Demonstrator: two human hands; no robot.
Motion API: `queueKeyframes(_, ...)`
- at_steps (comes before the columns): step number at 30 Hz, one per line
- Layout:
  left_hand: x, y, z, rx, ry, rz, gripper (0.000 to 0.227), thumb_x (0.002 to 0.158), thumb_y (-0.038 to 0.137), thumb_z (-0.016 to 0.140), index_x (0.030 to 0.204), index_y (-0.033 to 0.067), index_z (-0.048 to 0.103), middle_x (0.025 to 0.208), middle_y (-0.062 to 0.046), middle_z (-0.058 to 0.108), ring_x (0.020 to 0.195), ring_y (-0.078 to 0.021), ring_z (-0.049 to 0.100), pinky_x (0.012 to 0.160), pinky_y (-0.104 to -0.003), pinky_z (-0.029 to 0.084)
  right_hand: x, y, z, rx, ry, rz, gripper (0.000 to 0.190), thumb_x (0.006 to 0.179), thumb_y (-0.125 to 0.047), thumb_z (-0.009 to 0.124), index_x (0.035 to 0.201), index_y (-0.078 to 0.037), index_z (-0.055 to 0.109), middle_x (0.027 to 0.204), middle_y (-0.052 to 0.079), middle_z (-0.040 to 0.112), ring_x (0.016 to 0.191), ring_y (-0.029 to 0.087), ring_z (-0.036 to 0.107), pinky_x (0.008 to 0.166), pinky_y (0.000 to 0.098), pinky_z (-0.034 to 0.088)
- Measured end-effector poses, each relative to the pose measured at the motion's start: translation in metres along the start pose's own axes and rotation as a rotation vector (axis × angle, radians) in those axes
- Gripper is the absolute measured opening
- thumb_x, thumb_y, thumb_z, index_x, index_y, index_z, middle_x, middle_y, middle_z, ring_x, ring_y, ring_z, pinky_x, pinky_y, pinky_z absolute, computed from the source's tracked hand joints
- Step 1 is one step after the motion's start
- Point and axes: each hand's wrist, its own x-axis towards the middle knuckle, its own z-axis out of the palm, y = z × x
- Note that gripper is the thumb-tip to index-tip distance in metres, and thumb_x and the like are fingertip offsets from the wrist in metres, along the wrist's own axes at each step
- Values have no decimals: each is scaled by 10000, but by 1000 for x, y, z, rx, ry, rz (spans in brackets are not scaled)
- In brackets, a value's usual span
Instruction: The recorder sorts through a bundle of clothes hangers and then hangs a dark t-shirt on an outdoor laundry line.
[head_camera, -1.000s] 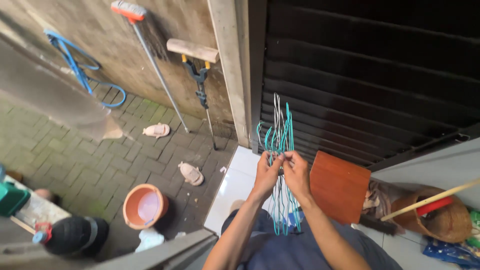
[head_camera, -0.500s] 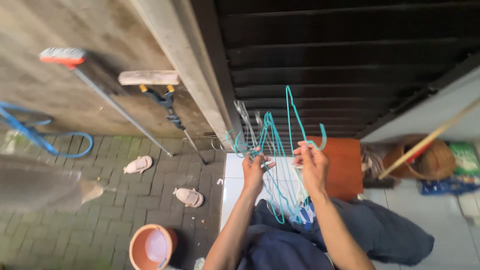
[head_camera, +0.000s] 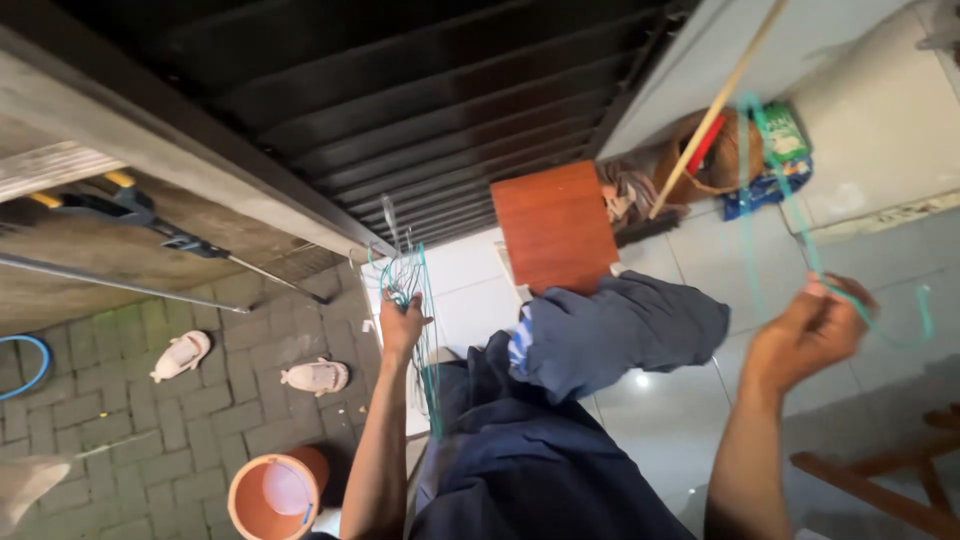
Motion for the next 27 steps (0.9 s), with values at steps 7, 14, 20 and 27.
queueKeyframes(7,-2,1,107,284,-373,91,252,958,154,674,1138,-20,706,941,-152,767,733,-191,772,625,-337,587,30,101,-75,-25,56,198,317,1200,-163,498,978,60,530,867,92,555,779,157,491,758,309,422)
queueKeyframes(14,2,18,193,381,-483,234,205,930,130,703,1069,-21,696,838,-141,735,748,-204,772,656,-341,591,25,127,-87,68,50,272,306,1209,-121,528,952,43,521,839,87,550,743,145,474,732,302,400)
queueKeyframes(20,8,46,219,-24,-769,-178,199,956,138,721,1052,-17,642,888,-124,721,799,-228,755,654,-368,605,24,121,-84,106,-30,216,291,1175,-34,483,892,25,457,819,89,537,891,163,589,873,299,508)
queueKeyframes(27,47,49,246,98,-851,-215,193,906,114,750,1050,39,646,925,-103,712,819,-179,743,638,-323,597,20,128,-77,163,38,385,333,1189,-44,506,867,15,440,765,49,460,655,96,387,686,264,379)
